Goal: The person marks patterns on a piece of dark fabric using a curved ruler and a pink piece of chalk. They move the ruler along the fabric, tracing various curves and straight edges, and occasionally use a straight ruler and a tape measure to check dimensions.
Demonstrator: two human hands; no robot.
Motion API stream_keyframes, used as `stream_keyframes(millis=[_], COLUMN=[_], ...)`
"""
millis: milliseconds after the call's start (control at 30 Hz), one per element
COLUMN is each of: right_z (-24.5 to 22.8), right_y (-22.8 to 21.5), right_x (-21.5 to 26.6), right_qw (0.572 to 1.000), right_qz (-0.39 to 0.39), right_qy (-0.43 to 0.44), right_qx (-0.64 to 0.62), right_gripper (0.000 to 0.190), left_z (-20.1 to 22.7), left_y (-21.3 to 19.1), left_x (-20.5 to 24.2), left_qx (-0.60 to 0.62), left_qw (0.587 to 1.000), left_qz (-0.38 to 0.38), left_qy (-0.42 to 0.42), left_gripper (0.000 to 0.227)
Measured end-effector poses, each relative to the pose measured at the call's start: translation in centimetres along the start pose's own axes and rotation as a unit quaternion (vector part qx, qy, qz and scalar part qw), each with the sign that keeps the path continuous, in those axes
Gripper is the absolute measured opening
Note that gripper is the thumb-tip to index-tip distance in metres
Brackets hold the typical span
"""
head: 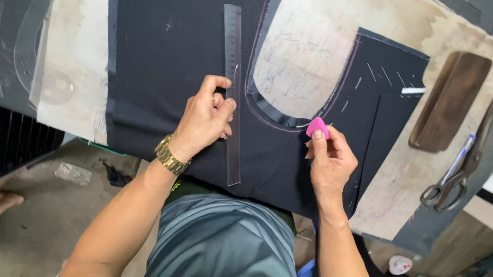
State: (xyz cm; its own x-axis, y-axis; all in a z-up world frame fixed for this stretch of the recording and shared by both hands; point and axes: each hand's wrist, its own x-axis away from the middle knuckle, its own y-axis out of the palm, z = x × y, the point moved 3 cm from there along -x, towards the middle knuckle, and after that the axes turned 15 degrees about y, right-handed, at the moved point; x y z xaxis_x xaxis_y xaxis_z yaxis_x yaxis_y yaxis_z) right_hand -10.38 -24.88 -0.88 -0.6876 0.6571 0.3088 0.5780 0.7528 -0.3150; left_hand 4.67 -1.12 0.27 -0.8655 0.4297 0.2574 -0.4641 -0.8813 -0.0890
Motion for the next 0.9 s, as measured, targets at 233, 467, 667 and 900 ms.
stream_keyframes(millis=[233, 467, 667, 900], right_z=[0.9, 0.5, -0.2, -0.3], right_y=[-0.8, 2.2, 7.1, 10.2], right_x=[-2.3, -2.9, -3.4, -4.5], right_qw=[0.996, 0.987, 0.983, 0.984], right_qz=[-0.077, -0.156, -0.182, -0.169], right_qy=[0.043, 0.014, 0.014, -0.009], right_qx=[0.011, 0.035, 0.005, 0.046], right_gripper=[0.012, 0.019, 0.024, 0.022], left_z=[-0.1, -1.0, -2.9, -3.8], left_y=[0.2, 1.6, 1.6, 1.5], left_x=[1.3, 0.8, -0.9, -1.4], left_qx=[-0.002, -0.037, -0.076, -0.094], left_qw=[0.999, 0.998, 0.996, 0.994], left_qz=[0.046, 0.036, 0.013, 0.008], left_qy=[0.013, 0.026, 0.043, 0.05], left_gripper=[0.033, 0.036, 0.038, 0.037])
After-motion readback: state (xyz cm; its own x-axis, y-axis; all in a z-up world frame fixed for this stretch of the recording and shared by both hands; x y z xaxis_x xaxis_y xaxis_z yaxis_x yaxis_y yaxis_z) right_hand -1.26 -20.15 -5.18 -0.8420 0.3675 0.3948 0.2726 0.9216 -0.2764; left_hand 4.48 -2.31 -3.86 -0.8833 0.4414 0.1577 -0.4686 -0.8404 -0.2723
